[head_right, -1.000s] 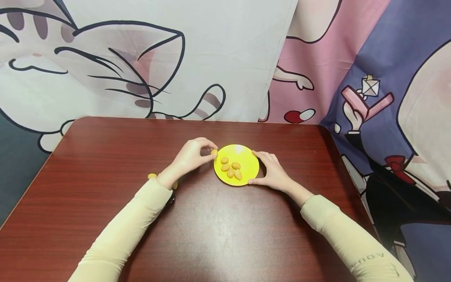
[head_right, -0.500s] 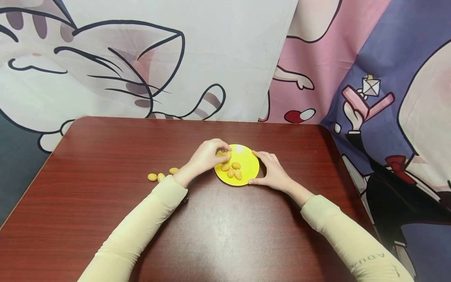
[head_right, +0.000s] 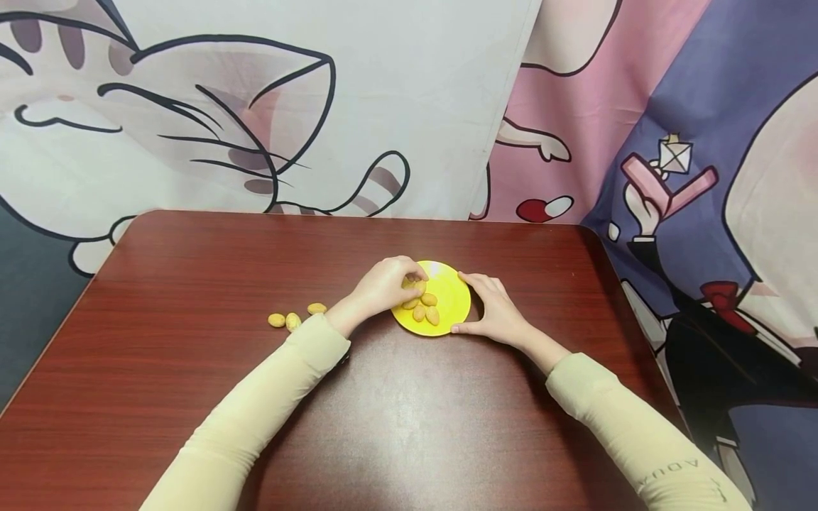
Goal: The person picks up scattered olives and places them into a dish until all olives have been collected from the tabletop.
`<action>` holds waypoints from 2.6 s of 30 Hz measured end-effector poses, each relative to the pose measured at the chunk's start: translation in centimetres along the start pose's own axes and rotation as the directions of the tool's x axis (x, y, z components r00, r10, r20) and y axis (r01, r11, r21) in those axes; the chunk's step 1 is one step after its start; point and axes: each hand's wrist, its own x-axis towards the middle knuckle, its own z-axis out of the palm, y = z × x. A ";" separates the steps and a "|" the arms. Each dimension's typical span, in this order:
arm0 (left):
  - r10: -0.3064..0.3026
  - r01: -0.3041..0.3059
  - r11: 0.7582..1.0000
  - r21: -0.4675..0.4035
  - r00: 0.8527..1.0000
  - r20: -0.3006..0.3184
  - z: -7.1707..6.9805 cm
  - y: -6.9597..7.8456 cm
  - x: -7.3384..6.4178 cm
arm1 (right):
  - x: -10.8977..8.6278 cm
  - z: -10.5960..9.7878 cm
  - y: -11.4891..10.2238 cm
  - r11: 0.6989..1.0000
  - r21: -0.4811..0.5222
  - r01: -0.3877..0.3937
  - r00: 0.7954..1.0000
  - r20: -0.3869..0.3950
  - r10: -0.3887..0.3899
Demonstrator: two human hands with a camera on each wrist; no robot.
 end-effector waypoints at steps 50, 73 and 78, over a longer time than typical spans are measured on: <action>-0.093 0.090 0.995 -0.050 0.994 -0.063 -5.6 -3.9 -3.8 | -0.2 0.0 0.1 1.000 -0.006 0.001 1.000 -0.004 -0.001; -0.174 0.166 0.984 -0.071 0.977 -0.122 -7.8 -7.8 -10.1 | 0.0 0.0 -0.1 1.000 -0.002 -0.014 1.000 0.008 0.014; -0.186 0.179 0.982 -0.063 0.974 -0.126 -7.5 -8.8 -11.3 | 0.0 0.0 -0.1 1.000 0.004 -0.011 1.000 0.006 0.011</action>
